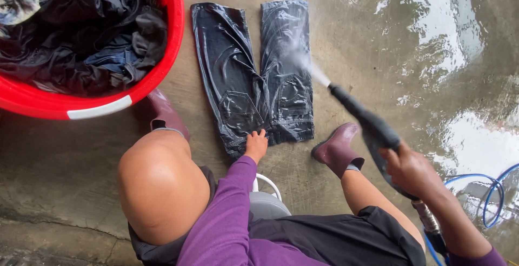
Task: The person washes clothing by hand on a concrete floor using a high-pressure water sprayer, handling black pants and other garments from a red bucket.
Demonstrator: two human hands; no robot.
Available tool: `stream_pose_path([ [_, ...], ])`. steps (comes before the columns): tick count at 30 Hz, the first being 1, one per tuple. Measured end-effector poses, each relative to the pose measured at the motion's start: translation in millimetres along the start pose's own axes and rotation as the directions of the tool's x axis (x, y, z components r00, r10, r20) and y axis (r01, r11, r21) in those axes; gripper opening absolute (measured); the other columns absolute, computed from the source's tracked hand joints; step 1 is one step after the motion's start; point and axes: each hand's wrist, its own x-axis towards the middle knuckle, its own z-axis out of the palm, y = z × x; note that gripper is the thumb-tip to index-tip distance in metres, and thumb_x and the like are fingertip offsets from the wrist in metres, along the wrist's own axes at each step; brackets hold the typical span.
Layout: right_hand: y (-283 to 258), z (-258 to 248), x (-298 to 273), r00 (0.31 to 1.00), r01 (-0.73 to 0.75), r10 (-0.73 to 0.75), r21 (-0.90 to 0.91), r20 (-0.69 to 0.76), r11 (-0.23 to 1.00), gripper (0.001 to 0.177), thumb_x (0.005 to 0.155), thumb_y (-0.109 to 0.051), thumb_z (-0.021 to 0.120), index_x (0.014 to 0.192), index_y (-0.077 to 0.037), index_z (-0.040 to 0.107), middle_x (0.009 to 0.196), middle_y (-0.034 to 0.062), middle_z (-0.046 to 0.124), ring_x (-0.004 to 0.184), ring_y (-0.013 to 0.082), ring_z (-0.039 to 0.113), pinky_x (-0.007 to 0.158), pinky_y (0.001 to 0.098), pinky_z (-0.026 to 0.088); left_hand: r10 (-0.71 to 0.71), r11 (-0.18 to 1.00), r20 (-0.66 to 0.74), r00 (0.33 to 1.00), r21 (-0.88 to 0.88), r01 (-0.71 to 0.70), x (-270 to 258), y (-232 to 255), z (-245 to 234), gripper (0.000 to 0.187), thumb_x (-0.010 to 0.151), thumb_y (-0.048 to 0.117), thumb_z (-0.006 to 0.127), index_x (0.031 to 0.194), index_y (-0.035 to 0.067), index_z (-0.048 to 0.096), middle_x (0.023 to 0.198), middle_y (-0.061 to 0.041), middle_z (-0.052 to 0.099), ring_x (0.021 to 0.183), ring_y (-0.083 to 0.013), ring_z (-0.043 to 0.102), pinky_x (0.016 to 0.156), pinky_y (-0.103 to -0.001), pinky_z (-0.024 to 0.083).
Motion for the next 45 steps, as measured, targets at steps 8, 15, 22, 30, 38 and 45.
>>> stream_pose_path([
  [8, -9, -23, -27, 0.987, -0.082, 0.088, -0.048, 0.137, 0.996, 0.042, 0.104, -0.046, 0.041, 0.123, -0.013, 0.059, 0.085, 0.0136, 0.081, 0.080, 0.0303, 0.077, 0.077, 0.0417, 0.054, 0.249, 0.952, -0.017, 0.968, -0.181, -0.248, 56, 58, -41, 0.034, 0.097, 0.016, 0.053, 0.122, 0.032, 0.070, 0.161, -0.013, 0.028, 0.139, -0.0402, 0.029, 0.108, -0.058, 0.030],
  [15, 25, -7, -15, 0.968, -0.166, 0.167, -0.024, 0.186, 0.986, 0.039, 0.103, -0.045, 0.045, 0.096, -0.009, 0.059, 0.077, 0.0111, 0.080, 0.072, 0.0287, 0.073, 0.074, 0.0399, 0.050, 0.144, 0.988, 0.265, 0.954, 0.009, -0.151, 98, 90, 29, 0.048, 0.102, 0.022, 0.040, 0.147, 0.015, 0.057, 0.175, -0.004, 0.006, 0.152, -0.0297, 0.014, 0.112, -0.043, 0.026],
  [22, 30, -20, 2, 0.989, -0.125, 0.109, 0.160, 0.102, 0.979, 0.049, 0.105, -0.040, 0.044, 0.077, -0.004, 0.062, 0.062, 0.0137, 0.073, 0.061, 0.0296, 0.069, 0.070, 0.0409, 0.051, 0.135, 0.990, -0.071, 0.988, -0.017, -0.137, 67, 81, -8, 0.033, 0.097, 0.024, 0.051, 0.112, 0.017, 0.081, 0.145, -0.007, 0.052, 0.126, -0.0293, 0.045, 0.094, -0.044, 0.044],
  [30, 8, -40, 27, 1.000, 0.018, -0.014, 0.137, -0.023, 0.990, 0.040, 0.106, -0.038, 0.045, 0.091, -0.005, 0.062, 0.070, 0.0161, 0.076, 0.071, 0.0360, 0.072, 0.077, 0.0470, 0.050, 0.236, 0.958, 0.434, 0.870, -0.255, -0.133, 19, 64, -48, 0.061, 0.089, 0.057, 0.067, 0.131, 0.012, 0.071, 0.144, -0.008, 0.051, 0.134, -0.0282, 0.045, 0.108, -0.049, 0.037],
  [38, -19, -18, -15, 0.986, -0.010, 0.004, 0.038, 0.166, 0.999, 0.044, 0.099, -0.043, 0.042, 0.132, -0.018, 0.058, 0.123, 0.0232, 0.069, 0.101, 0.0413, 0.072, 0.085, 0.0492, 0.056, 0.259, 0.950, 0.545, 0.797, -0.292, -0.109, -15, 53, -31, 0.085, 0.084, 0.069, 0.062, 0.141, 0.007, 0.061, 0.148, -0.011, 0.052, 0.137, -0.0301, 0.049, 0.111, -0.047, 0.034],
  [45, -40, -3, -12, 0.984, 0.168, -0.169, 0.012, 0.056, 0.986, 0.040, 0.099, -0.053, 0.045, 0.116, -0.017, 0.053, 0.108, 0.0283, 0.074, 0.114, 0.0505, 0.066, 0.095, 0.0621, 0.052, 0.253, 0.947, 0.417, 0.873, -0.292, -0.135, -15, 52, 17, 0.073, 0.077, 0.063, 0.070, 0.124, 0.007, 0.072, 0.135, -0.007, 0.067, 0.128, -0.0268, 0.060, 0.101, -0.046, 0.049],
])
